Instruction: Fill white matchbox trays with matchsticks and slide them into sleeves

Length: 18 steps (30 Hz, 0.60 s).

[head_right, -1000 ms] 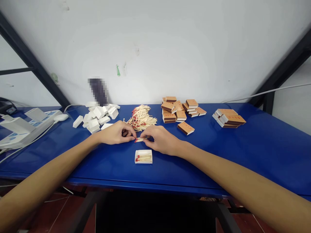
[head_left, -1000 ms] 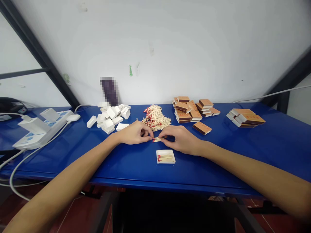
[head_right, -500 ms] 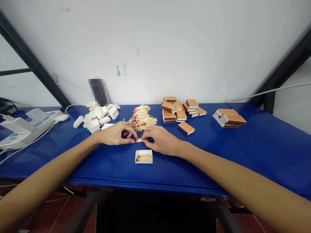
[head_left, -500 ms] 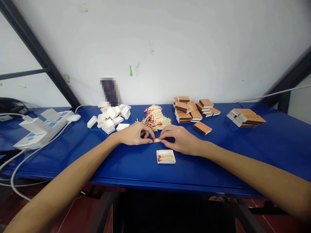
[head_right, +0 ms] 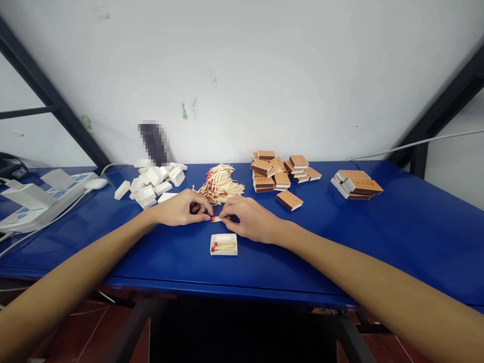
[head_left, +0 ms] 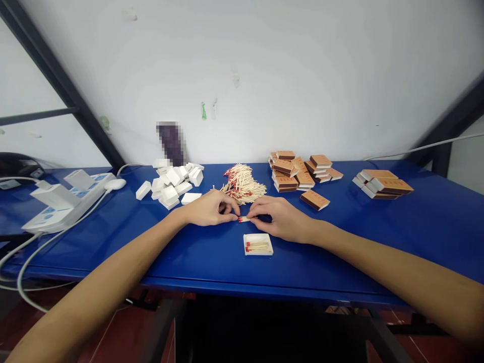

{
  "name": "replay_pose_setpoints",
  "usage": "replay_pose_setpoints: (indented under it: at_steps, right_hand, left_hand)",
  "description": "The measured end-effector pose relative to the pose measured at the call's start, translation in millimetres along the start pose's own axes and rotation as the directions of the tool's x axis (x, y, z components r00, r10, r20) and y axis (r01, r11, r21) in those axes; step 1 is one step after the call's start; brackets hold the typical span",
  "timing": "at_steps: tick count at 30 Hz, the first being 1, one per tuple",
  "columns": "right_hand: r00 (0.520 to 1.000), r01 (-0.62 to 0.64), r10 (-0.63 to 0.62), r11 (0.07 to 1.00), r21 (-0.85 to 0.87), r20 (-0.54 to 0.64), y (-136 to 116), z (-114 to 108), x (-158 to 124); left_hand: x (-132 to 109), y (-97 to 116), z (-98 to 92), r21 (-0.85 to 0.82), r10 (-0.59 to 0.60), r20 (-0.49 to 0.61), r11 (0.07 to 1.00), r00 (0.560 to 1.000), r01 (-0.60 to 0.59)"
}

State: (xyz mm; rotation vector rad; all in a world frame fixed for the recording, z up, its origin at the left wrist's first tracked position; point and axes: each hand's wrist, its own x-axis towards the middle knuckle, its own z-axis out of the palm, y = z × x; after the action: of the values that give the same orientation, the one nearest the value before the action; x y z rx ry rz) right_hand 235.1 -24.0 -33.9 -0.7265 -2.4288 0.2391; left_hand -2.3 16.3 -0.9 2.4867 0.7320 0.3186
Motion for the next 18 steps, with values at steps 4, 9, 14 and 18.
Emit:
replay_pose_setpoints:
  at_steps: [4, 9, 14, 18]
  right_hand:
    - [1.000, -0.001, 0.001, 1.000, 0.001, 0.001, 0.0, 0.3, -0.2]
    - [1.000, -0.001, 0.001, 1.000, 0.013, -0.005, 0.4, 0.6, -0.3]
    - [1.000, -0.001, 0.001, 1.000, 0.019, 0.001, -0.1, 0.2, 0.1]
    - [1.000, -0.003, 0.003, 1.000, 0.022, 0.000, 0.4, 0.9, 0.1]
  left_hand:
    - [1.3, -0.8, 1.8, -0.009, 0.011, -0.013, 1.000, 1.000, -0.011]
    - [2.1, -1.6, 2.2, -0.018, 0.007, -0.023, 1.000, 1.000, -0.007]
    - [1.6, 0.7, -1.4, -0.042, 0.010, 0.023, 0.999, 1.000, -0.009]
    - [3.1, -0.5, -0.6, -0.059, -0.005, 0.006, 0.998, 1.000, 0.005]
